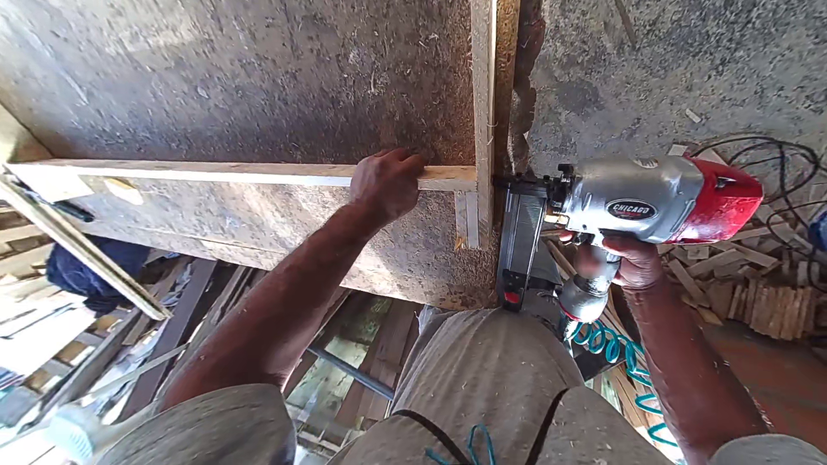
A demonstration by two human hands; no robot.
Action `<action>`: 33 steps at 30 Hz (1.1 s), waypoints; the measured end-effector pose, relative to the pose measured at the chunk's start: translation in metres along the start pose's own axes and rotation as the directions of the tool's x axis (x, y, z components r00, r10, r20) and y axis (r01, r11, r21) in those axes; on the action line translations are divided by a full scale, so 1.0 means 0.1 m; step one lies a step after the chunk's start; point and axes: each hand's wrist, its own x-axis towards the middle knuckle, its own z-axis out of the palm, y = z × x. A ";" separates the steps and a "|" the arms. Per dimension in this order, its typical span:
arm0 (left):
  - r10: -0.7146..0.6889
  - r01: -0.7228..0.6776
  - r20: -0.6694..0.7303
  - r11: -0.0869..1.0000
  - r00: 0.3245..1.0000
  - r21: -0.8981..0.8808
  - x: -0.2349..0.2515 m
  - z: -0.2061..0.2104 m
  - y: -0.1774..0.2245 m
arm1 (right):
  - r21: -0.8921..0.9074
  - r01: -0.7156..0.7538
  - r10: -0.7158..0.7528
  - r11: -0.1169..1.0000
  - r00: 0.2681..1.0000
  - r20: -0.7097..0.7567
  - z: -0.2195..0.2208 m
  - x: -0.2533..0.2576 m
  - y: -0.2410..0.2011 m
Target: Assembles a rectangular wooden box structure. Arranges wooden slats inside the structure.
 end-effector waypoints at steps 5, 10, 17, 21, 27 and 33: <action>0.008 -0.008 -0.009 1.000 1.000 -0.002 -0.01 0.02 -0.01 | -0.010 0.001 -0.001 1.000 1.000 -0.030 -0.03 -0.03 -0.03; 0.009 -0.009 -0.014 1.000 1.000 0.018 -0.01 0.03 -0.02 | -0.044 0.023 -0.026 0.999 0.998 -0.056 -0.09 -0.02 -0.07; 0.016 -0.016 -0.012 1.000 1.000 0.005 -0.02 0.03 -0.03 | -0.029 -0.028 0.026 0.999 0.997 -0.068 -0.09 0.05 -0.03; 0.039 -0.039 -0.025 0.999 0.999 -0.017 -0.02 0.02 -0.06 | -0.112 -0.018 0.007 0.994 0.995 -0.102 0.00 -0.04 -0.20; 0.043 -0.041 0.028 0.996 0.999 -0.081 0.02 -0.02 -0.08 | -0.334 0.041 -0.092 0.942 0.986 -0.139 0.66 -0.18 -0.58; -0.067 -0.353 -0.555 0.706 0.829 -0.614 -0.53 -0.07 0.29 | -0.634 -0.113 -0.050 0.765 0.971 -0.233 2.11 -0.12 -1.21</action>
